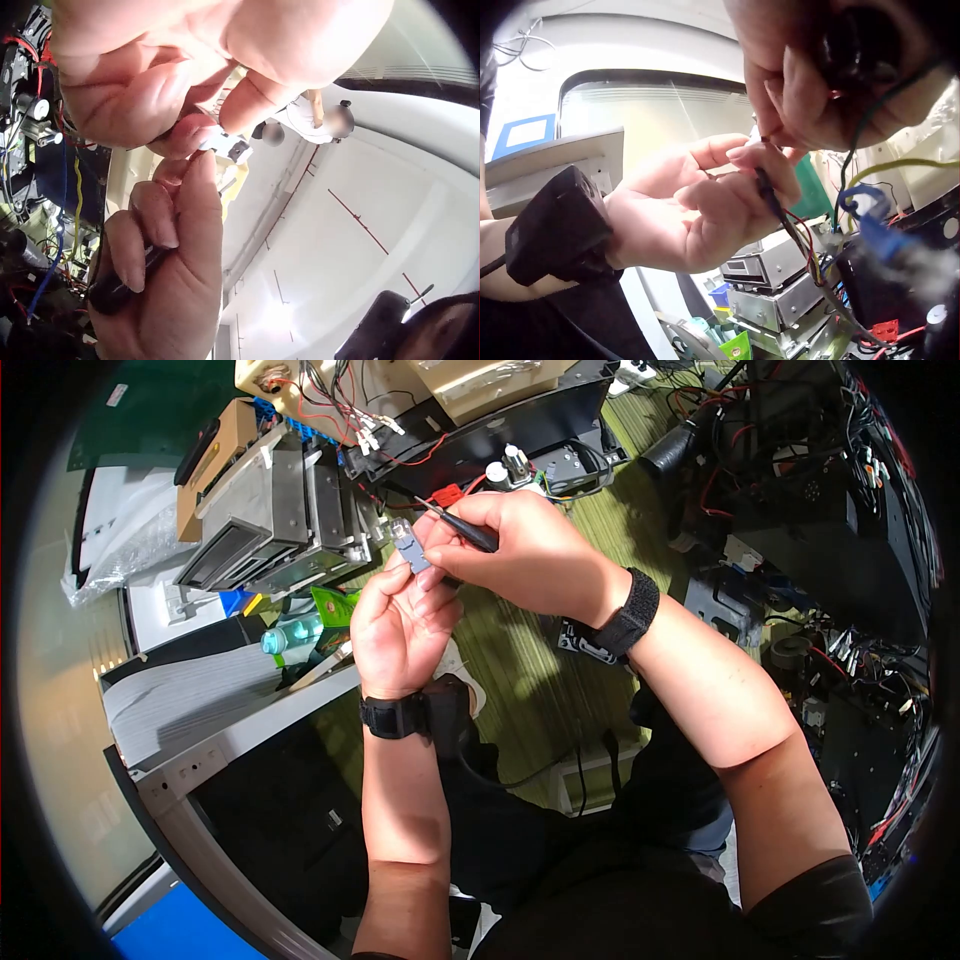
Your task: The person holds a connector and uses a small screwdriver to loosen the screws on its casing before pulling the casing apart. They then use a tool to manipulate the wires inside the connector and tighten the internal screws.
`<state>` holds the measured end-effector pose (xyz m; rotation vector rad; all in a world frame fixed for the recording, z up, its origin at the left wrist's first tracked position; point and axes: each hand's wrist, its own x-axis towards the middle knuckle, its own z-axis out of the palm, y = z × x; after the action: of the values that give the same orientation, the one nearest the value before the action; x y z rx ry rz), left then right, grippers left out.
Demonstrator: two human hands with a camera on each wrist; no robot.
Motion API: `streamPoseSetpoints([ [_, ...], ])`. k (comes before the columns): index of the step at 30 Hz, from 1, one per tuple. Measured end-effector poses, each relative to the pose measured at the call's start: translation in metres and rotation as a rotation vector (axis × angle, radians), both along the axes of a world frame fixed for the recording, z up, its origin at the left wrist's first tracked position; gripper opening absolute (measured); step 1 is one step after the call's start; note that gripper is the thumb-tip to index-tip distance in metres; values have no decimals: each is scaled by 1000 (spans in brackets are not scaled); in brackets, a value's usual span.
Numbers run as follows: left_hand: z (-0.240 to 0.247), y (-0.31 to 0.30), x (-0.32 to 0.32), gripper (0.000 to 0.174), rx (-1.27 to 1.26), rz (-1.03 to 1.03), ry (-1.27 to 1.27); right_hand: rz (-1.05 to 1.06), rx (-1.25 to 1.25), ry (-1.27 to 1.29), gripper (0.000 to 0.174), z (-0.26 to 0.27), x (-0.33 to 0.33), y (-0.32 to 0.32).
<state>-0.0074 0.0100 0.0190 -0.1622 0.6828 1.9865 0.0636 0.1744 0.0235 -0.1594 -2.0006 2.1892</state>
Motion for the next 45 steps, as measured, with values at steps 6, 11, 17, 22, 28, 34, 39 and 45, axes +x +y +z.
streamPoseSetpoints([
  [6,-2,-2,0,49,-2,7,-55,13,52,-12,17,3,1,1],
  [11,-6,-4,-3,38,21,5,-90,-146,473,317,14,-12,-5,-2],
  [17,-4,-2,-3,38,16,27,-94,-85,594,420,14,-13,0,-2],
  [22,-4,-1,-3,44,45,1,-81,-123,265,142,17,-6,1,-4],
  [28,-3,1,-1,47,43,13,-70,-82,187,130,17,-10,-2,-6],
  [34,-2,1,0,48,48,27,-76,-64,152,152,18,-13,-2,-6],
  [39,-3,1,0,49,42,34,-75,-90,164,48,18,-1,3,-7],
  [45,-2,2,0,50,30,51,-62,-82,137,78,19,-1,3,-7],
])
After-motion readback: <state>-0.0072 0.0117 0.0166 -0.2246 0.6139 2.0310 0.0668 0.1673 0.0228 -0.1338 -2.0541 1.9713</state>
